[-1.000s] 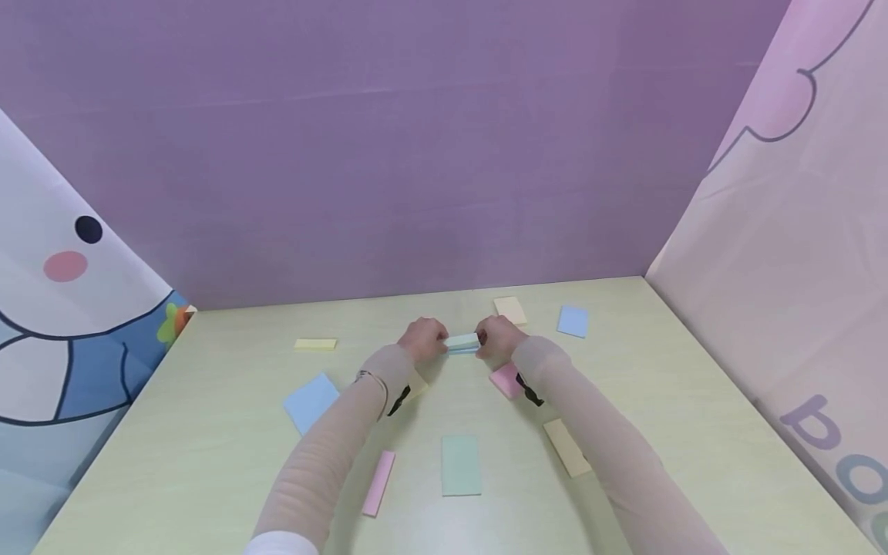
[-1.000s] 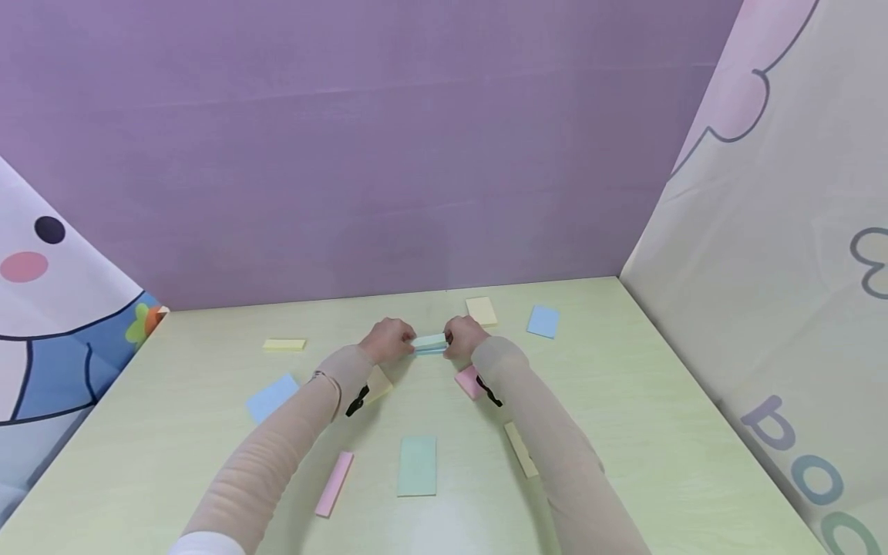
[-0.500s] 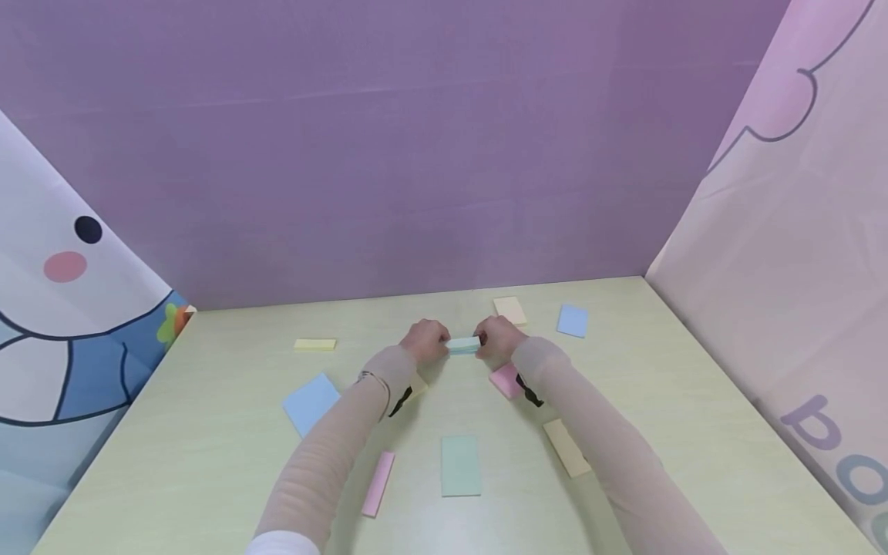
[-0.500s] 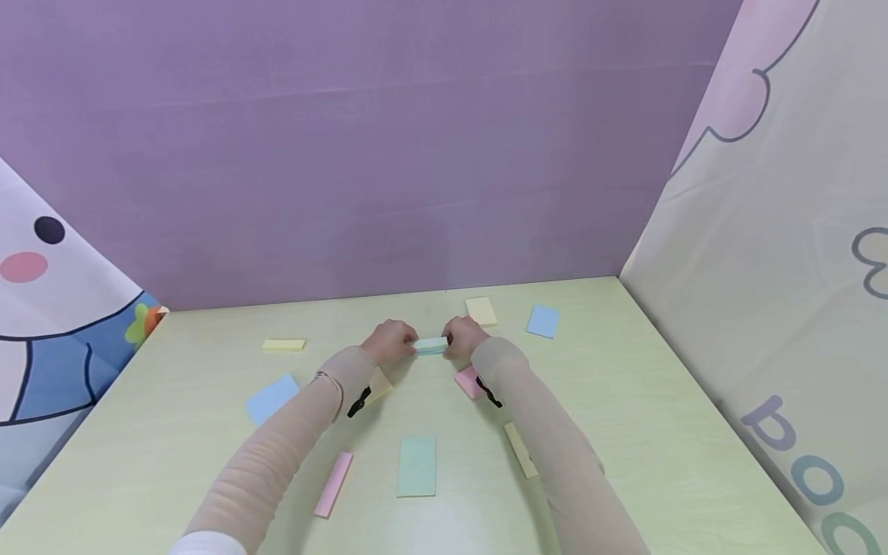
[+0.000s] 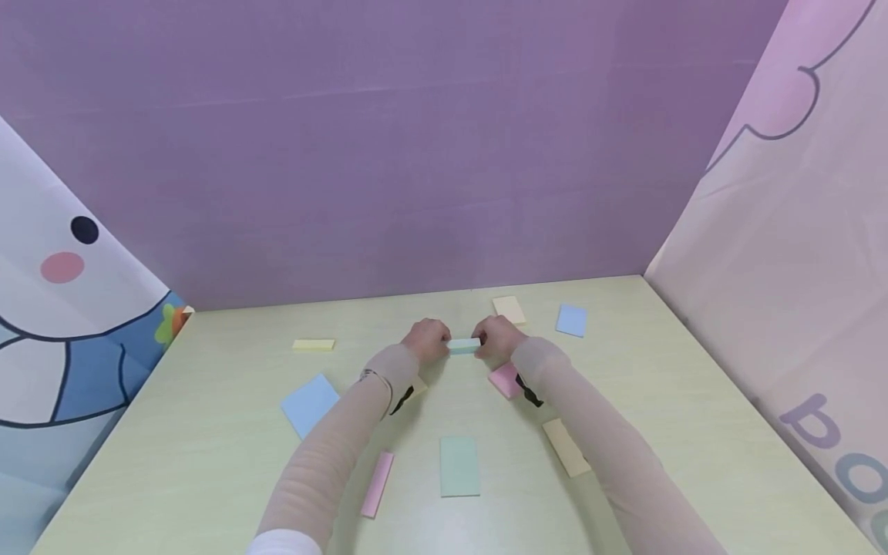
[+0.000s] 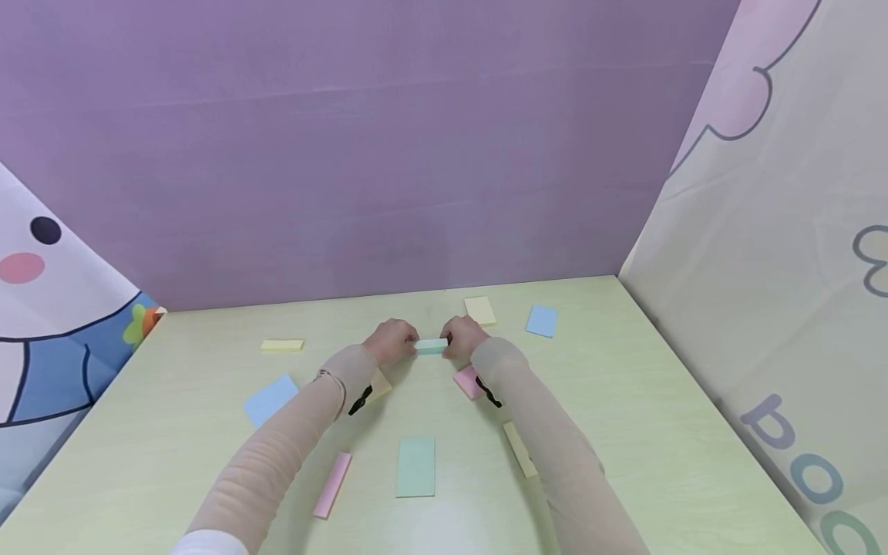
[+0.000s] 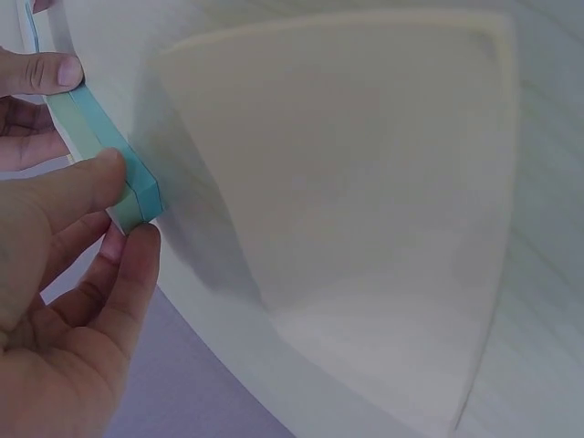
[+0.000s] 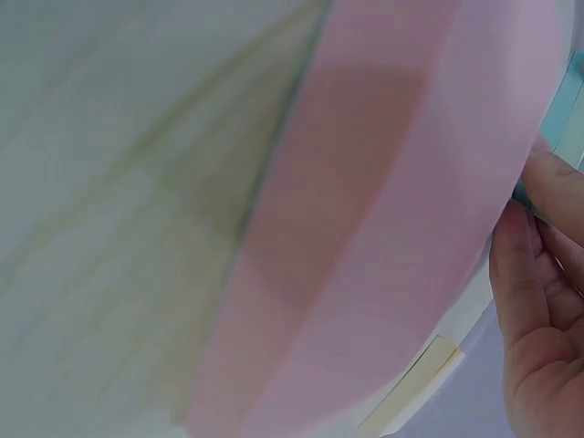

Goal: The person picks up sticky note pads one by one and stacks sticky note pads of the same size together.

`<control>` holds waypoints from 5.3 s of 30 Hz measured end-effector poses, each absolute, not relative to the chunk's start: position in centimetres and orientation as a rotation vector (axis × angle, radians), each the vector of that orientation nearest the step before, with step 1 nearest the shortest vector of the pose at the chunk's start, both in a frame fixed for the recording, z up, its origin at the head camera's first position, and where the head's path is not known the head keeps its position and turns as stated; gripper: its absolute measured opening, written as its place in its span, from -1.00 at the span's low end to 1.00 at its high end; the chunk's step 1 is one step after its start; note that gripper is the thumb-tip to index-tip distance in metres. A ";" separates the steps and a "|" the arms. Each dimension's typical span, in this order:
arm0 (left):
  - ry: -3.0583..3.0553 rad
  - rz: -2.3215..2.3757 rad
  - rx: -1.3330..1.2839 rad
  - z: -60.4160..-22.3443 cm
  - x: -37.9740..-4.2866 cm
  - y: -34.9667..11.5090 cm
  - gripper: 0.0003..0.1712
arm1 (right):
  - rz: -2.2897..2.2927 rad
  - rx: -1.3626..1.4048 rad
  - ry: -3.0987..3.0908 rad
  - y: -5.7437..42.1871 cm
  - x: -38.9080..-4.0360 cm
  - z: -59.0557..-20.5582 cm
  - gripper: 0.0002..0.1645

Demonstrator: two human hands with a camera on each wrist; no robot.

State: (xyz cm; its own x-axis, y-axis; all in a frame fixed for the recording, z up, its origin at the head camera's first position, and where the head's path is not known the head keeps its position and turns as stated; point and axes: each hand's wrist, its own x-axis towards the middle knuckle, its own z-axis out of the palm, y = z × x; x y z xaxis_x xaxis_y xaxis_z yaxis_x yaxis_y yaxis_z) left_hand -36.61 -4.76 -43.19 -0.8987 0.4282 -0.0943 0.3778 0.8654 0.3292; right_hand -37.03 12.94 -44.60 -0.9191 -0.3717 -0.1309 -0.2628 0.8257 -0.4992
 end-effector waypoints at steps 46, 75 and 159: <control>2.868 0.473 0.600 -43.3 -36.1 -5.4 -0.77 | -0.712 -0.519 2.769 12.9 -37.1 -44.6 -0.80; 2.724 0.382 0.685 -37.8 -22.8 -12.9 -0.82 | -0.674 -0.551 2.793 13.1 -37.1 -44.7 -0.76; 2.808 0.546 0.481 -41.0 -19.3 -14.7 -0.92 | -0.743 -0.470 2.757 13.3 -37.0 -44.2 -0.71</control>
